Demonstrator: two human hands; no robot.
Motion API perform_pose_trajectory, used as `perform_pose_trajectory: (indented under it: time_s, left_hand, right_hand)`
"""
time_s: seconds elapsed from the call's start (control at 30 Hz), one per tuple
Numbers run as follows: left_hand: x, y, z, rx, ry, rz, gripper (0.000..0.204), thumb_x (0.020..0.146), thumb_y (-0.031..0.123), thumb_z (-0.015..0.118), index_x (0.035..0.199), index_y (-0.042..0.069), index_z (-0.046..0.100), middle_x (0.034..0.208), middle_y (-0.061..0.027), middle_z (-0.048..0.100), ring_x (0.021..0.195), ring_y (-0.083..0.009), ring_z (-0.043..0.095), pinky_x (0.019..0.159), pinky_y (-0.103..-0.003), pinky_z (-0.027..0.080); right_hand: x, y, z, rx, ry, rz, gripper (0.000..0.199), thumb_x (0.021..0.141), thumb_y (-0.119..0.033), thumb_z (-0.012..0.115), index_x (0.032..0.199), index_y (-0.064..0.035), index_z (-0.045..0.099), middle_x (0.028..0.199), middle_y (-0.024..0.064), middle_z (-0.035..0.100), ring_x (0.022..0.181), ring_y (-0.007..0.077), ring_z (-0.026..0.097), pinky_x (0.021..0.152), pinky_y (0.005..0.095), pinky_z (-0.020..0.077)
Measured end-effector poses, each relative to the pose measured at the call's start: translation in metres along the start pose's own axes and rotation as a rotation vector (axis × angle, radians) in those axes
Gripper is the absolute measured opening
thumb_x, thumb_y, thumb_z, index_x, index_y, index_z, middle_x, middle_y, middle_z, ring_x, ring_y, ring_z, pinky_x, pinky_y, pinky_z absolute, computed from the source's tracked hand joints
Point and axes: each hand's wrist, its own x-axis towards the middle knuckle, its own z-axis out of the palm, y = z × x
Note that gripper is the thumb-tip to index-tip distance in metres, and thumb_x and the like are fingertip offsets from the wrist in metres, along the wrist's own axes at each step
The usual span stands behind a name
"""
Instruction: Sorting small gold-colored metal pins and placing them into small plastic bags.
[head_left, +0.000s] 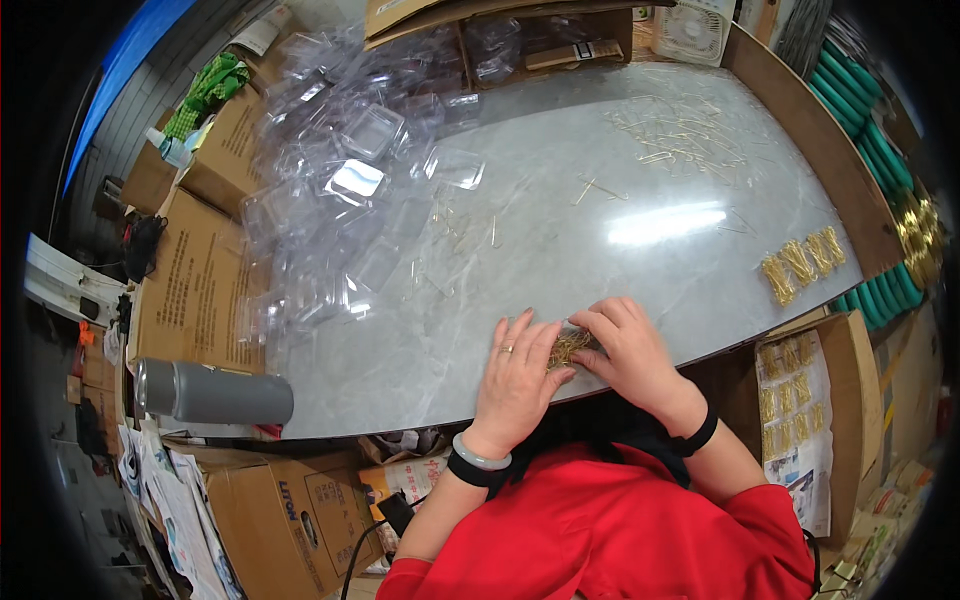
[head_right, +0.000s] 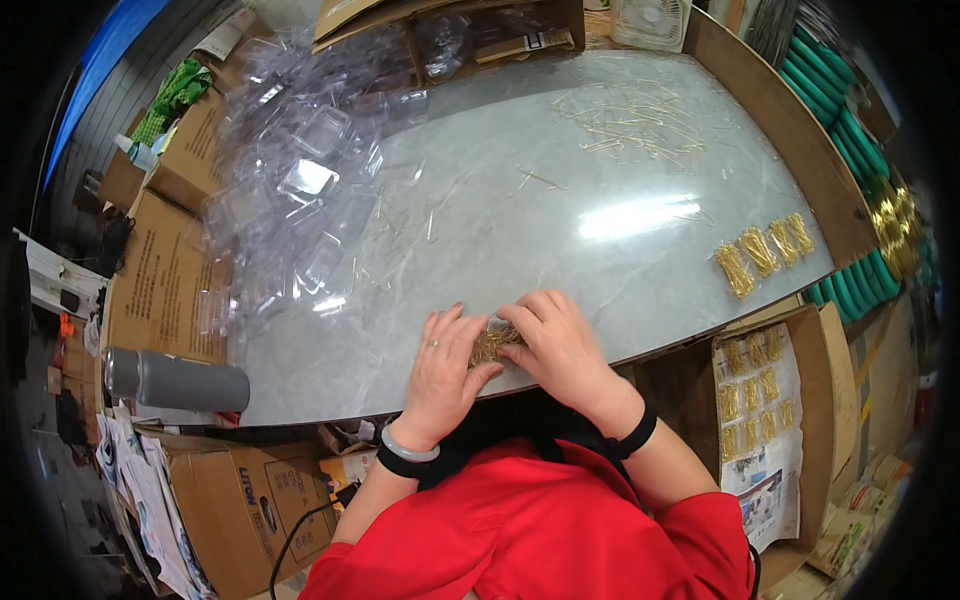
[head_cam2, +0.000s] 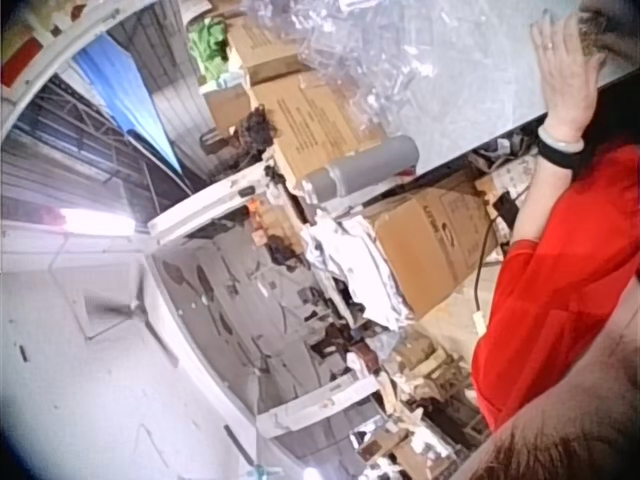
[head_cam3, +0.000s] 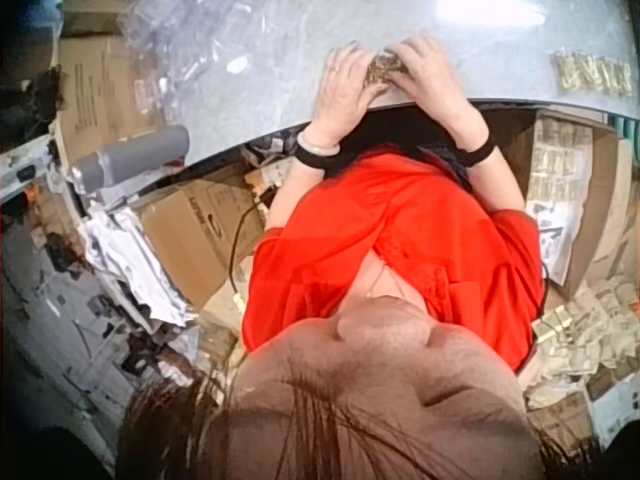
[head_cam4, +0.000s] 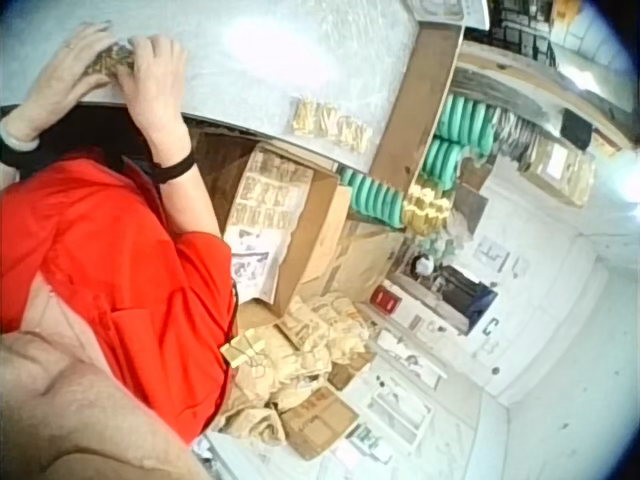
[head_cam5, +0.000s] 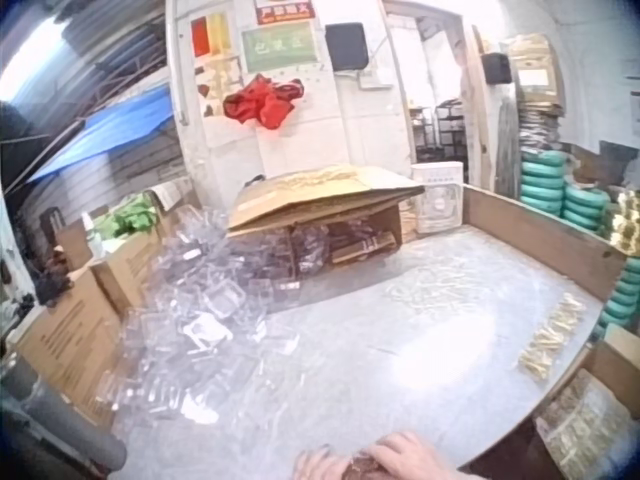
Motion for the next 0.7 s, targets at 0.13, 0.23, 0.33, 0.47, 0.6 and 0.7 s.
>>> perform_pose_trajectory:
  time_s: [0.13,0.23,0.33,0.47,0.6,0.7]
  left_hand:
    - [0.0,-0.002,0.004,0.002,0.037,-0.005,0.073,0.084,0.017,0.08,0.146,0.005,0.045,0.14,-0.0174,0.051,0.137,-0.0397,0.046,0.118,-0.055,0.034]
    - [-0.001,-0.002,0.001,-0.105,0.055,-0.072,0.084,0.079,0.019,0.085,0.149,0.004,0.041,0.144,-0.0191,0.047,0.136,-0.0409,0.046,0.118,-0.054,0.035]
    - [-0.006,-0.004,-0.005,-0.194,0.101,-0.103,0.094,0.073,0.025,0.09,0.15,0.003,0.04,0.147,-0.0201,0.042,0.137,-0.0424,0.043,0.116,-0.052,0.037]
    - [-0.012,-0.008,-0.023,-0.006,0.112,-0.078,0.098,0.068,0.03,0.093,0.148,0.002,0.043,0.145,-0.0211,0.045,0.132,-0.0434,0.046,0.11,-0.051,0.041]
    - [-0.021,-0.002,-0.046,0.111,-0.033,-0.327,0.083,0.068,0.025,0.092,0.138,0.0,0.055,0.134,-0.02,0.053,0.124,-0.0413,0.053,0.101,-0.047,0.047]
    - [-0.026,-0.011,-0.046,0.027,-0.034,-0.385,0.072,0.07,0.022,0.091,0.131,0.0,0.061,0.126,-0.0194,0.057,0.115,-0.0386,0.058,0.095,-0.044,0.05]
  right_hand:
    - [-0.006,-0.011,0.021,0.078,0.089,-0.009,0.047,0.078,0.003,0.072,0.124,-0.0029,0.062,0.113,0.0152,0.06,0.107,0.0367,0.058,0.094,0.0421,0.0494]
    - [-0.004,-0.003,0.019,0.325,-0.018,-0.014,0.052,0.08,0.007,0.062,0.131,0.0002,0.058,0.126,0.0191,0.058,0.117,0.0396,0.056,0.102,0.0435,0.0471]
    - [0.002,-0.006,-0.003,0.285,-0.084,-0.037,0.055,0.08,0.003,0.063,0.135,0.0003,0.056,0.134,0.0206,0.056,0.124,0.0411,0.053,0.107,0.0459,0.0442]
    - [0.009,-0.014,-0.004,-0.034,-0.17,-0.132,0.061,0.083,-0.014,0.074,0.14,-0.0031,0.053,0.146,0.02,0.051,0.142,0.0392,0.041,0.117,0.0507,0.0372]
    - [0.016,-0.015,0.005,-0.029,-0.208,-0.188,0.056,0.085,-0.019,0.077,0.136,-0.0063,0.057,0.141,0.0148,0.057,0.141,0.034,0.046,0.119,0.0522,0.035]
    - [0.015,-0.006,0.016,0.048,-0.236,-0.258,0.046,0.087,-0.016,0.075,0.13,-0.0073,0.061,0.133,0.0113,0.064,0.135,0.0317,0.052,0.117,0.0506,0.0372]
